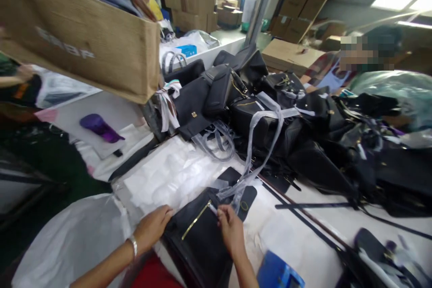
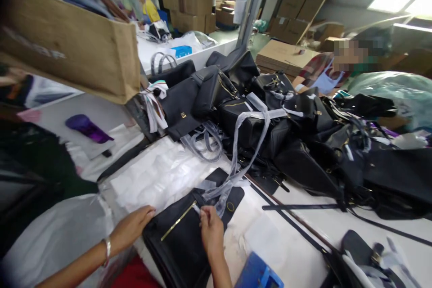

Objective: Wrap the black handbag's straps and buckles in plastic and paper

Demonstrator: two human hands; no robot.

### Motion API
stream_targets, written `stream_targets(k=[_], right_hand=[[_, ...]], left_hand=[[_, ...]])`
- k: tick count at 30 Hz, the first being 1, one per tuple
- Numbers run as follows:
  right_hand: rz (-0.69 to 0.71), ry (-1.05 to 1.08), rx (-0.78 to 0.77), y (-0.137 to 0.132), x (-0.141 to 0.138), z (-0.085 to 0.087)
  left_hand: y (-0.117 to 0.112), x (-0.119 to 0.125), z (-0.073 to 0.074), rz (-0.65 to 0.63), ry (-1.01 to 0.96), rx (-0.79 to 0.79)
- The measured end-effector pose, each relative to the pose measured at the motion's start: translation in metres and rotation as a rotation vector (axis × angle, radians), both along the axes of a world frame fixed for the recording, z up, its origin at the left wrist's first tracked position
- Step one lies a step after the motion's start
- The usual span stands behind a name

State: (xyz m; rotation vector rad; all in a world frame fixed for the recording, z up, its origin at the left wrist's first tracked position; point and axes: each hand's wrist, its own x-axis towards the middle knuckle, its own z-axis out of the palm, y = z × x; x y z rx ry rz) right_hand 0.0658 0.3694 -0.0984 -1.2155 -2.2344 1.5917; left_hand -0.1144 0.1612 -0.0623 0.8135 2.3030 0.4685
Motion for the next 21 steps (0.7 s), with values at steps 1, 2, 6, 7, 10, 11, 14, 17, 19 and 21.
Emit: stream_targets(k=[1, 2, 6, 7, 10, 11, 14, 17, 19, 21], right_hand=[[0.086, 0.026, -0.051, -0.020, -0.001, 0.001], [0.155, 0.040, -0.072, -0.038, -0.002, 0.002], [0.337, 0.013, 0.065, -0.081, 0.004, 0.003], [0.373, -0.004, 0.102, -0.084, 0.008, 0.004], [0.439, -0.025, 0.164, -0.085, 0.019, 0.010], [0.438, -0.022, 0.174, -0.085, 0.023, 0.014], [0.398, -0.021, 0.192, -0.095, 0.035, 0.027], [0.361, -0.021, 0.231, -0.106, 0.045, 0.038], [0.339, 0.000, 0.249, -0.104, 0.053, 0.043], [0.291, 0.026, 0.253, -0.088, 0.067, 0.050]], left_hand=[[-0.009, 0.014, -0.001, 0.016, -0.006, -0.007], [-0.014, 0.027, -0.003, 0.020, -0.011, -0.011], [-0.017, 0.066, -0.008, -0.045, -0.021, -0.060], [-0.017, 0.072, -0.009, -0.064, -0.032, -0.072], [-0.021, 0.077, -0.004, -0.070, -0.060, -0.066], [-0.025, 0.075, 0.000, -0.056, -0.082, -0.048], [-0.042, 0.067, 0.019, 0.042, -0.329, 0.006], [-0.054, 0.051, 0.034, 0.210, -0.792, 0.167], [-0.051, 0.041, 0.038, 0.308, -1.033, 0.345], [-0.041, 0.040, 0.039, 0.364, -1.188, 0.462]])
